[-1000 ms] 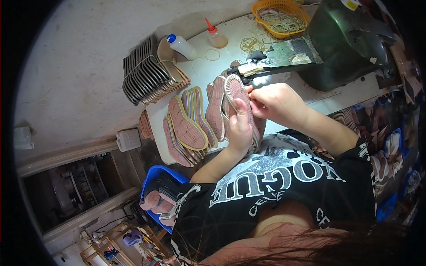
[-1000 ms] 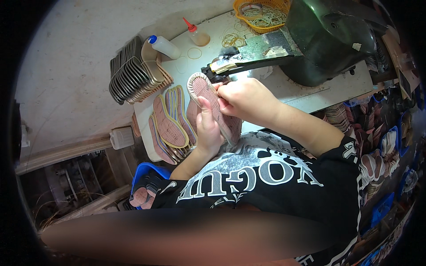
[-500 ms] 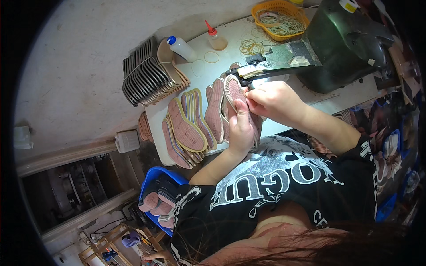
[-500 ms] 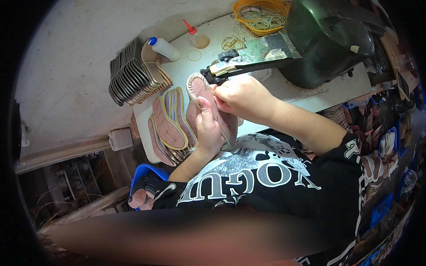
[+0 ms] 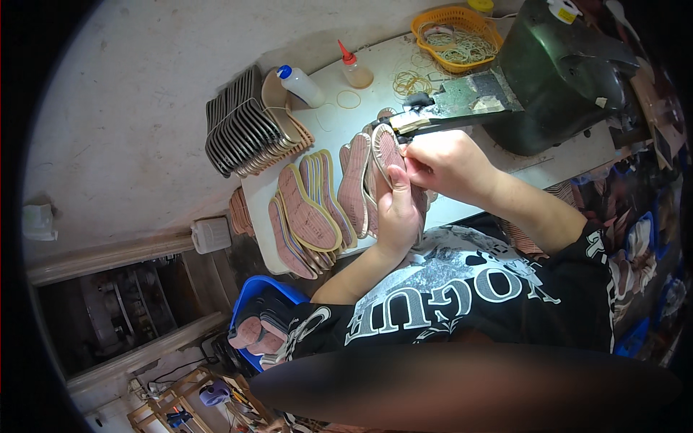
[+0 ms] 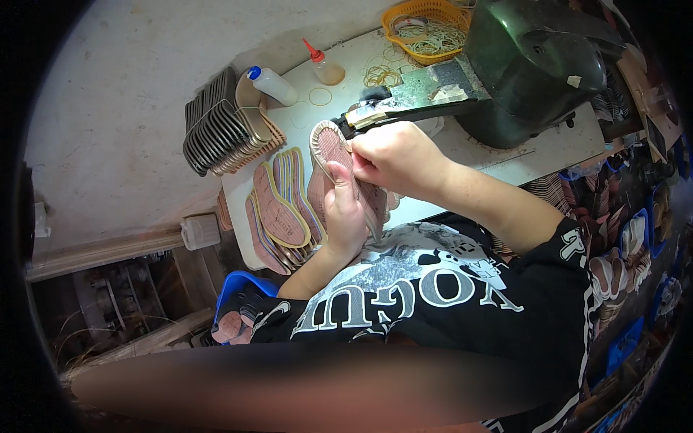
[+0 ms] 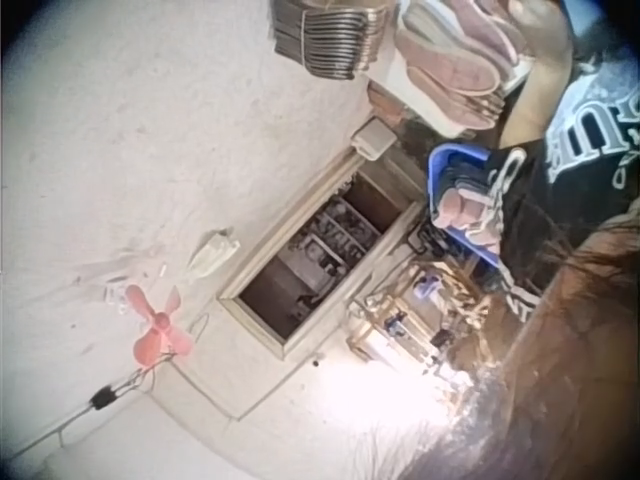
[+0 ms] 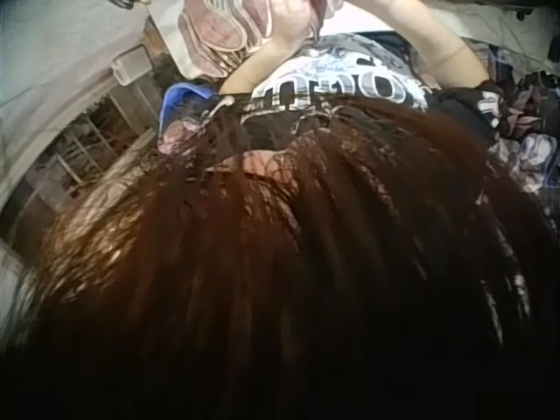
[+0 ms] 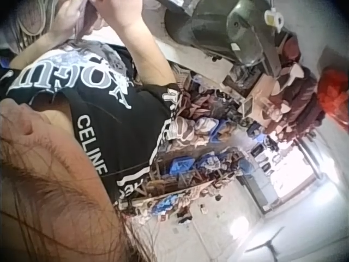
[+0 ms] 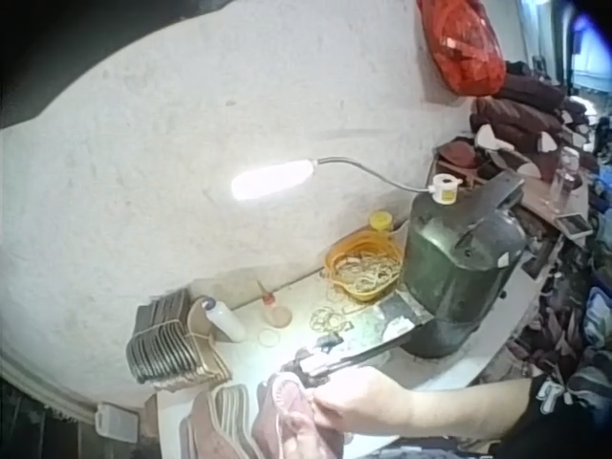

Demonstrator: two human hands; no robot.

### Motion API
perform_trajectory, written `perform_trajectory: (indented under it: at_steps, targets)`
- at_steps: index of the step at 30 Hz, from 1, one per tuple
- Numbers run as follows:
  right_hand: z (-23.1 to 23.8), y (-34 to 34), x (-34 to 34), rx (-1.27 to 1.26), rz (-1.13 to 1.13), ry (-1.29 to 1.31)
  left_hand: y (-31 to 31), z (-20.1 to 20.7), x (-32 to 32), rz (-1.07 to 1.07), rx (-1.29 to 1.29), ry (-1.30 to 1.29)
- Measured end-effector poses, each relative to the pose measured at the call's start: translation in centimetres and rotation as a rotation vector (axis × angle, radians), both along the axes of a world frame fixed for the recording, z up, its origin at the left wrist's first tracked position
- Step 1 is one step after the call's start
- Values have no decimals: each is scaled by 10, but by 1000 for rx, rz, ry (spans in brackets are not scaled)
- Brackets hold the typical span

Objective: Checking and stacking shoe insoles or sole components in a workshop.

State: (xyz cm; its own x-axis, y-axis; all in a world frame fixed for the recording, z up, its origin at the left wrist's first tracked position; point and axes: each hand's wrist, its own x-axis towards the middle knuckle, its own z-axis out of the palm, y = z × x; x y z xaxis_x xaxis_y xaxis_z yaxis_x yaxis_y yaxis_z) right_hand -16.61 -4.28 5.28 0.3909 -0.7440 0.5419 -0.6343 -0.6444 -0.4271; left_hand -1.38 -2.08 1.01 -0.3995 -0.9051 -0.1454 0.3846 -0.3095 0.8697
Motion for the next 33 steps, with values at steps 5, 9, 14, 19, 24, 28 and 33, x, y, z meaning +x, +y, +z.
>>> perform_trajectory:
  at_steps: [5, 9, 14, 19, 24, 28, 33]
  targets:
    - [-1, 2, 3, 905, 63, -951, 8, 2, -4, 209, -283, -119]
    - [-1, 17, 10, 772, -2, -832, 8, 17, -12, 310, -299, 62]
    - [2, 24, 12, 537, -28, -536, 11, 16, -7, 237, -298, 88]
    - [-2, 24, 17, 208, -121, -210, 8, 7, -9, 347, -522, -120]
    - [-1, 16, 6, 191, -158, -161, 8, 8, -5, 304, -311, 76]
    - [-4, 12, 2, 644, 74, -612, 9, 18, -4, 312, -274, 105]
    - [-11, 8, 6, 616, 142, -671, 7, 19, -5, 331, -320, 195]
